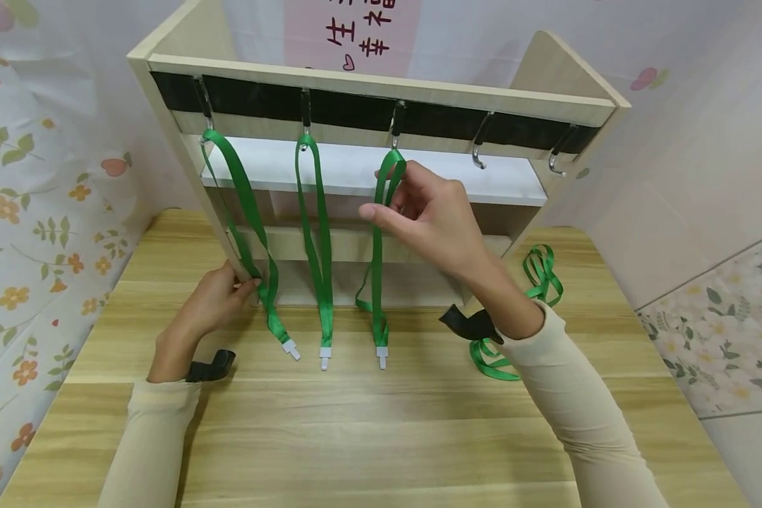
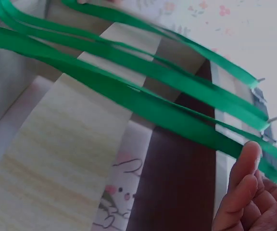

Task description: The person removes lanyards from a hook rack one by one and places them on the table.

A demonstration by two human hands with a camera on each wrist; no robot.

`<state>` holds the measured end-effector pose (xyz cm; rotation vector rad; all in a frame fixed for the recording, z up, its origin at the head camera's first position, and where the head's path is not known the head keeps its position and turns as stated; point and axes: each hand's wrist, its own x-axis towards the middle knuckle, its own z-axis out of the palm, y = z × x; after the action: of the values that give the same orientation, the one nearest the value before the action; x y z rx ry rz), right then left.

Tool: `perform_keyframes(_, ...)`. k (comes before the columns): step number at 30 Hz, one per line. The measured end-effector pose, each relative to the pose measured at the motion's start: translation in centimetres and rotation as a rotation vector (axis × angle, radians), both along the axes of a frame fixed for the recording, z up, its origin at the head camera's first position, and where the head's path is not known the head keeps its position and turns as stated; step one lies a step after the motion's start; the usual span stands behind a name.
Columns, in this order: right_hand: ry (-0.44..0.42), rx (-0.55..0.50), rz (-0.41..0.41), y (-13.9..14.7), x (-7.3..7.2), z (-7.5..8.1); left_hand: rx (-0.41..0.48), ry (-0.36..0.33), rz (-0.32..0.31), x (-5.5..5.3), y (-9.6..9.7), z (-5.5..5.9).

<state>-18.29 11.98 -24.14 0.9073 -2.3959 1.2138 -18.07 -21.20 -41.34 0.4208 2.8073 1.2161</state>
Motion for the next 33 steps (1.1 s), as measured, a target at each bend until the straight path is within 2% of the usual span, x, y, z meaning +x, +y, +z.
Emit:
perform_keyframes(7, 0.085, -0.062, 0.066, -0.1, 0.3, 0.5, 0.004, 0.009, -0.002, -0.1, 0.1, -0.1)
perform_keyframes(14, 0.101, -0.244, 0.144, 1.4, 1.8, 3.0, -0.015, 0.009, 0.003, -0.1, 0.0, -0.2)
perform_keyframes(19, 0.173, -0.367, 0.168, 2.6, 2.7, 4.8, -0.014, 0.005, 0.002, -0.1, 0.0, -0.1)
perform_keyframes(24, 0.24, -0.457, 0.2, 3.9, 3.0, 5.9, -0.019, 0.01, 0.006, 0.0, 0.0, 0.0)
perform_keyframes(27, 0.225, -0.511, 0.203, 4.8, 3.1, 6.2, -0.025, 0.014, 0.008, 0.0, 0.0, 0.0)
perform_keyframes(30, 0.204, -0.516, 0.195, 5.7, 3.4, 5.9, -0.027, 0.017, 0.007, 0.0, -0.1, 0.0)
perform_keyframes(33, 0.191, -0.429, 0.196, 6.4, 3.6, 5.3, -0.025, 0.017, 0.004, 0.0, 0.0, -0.1)
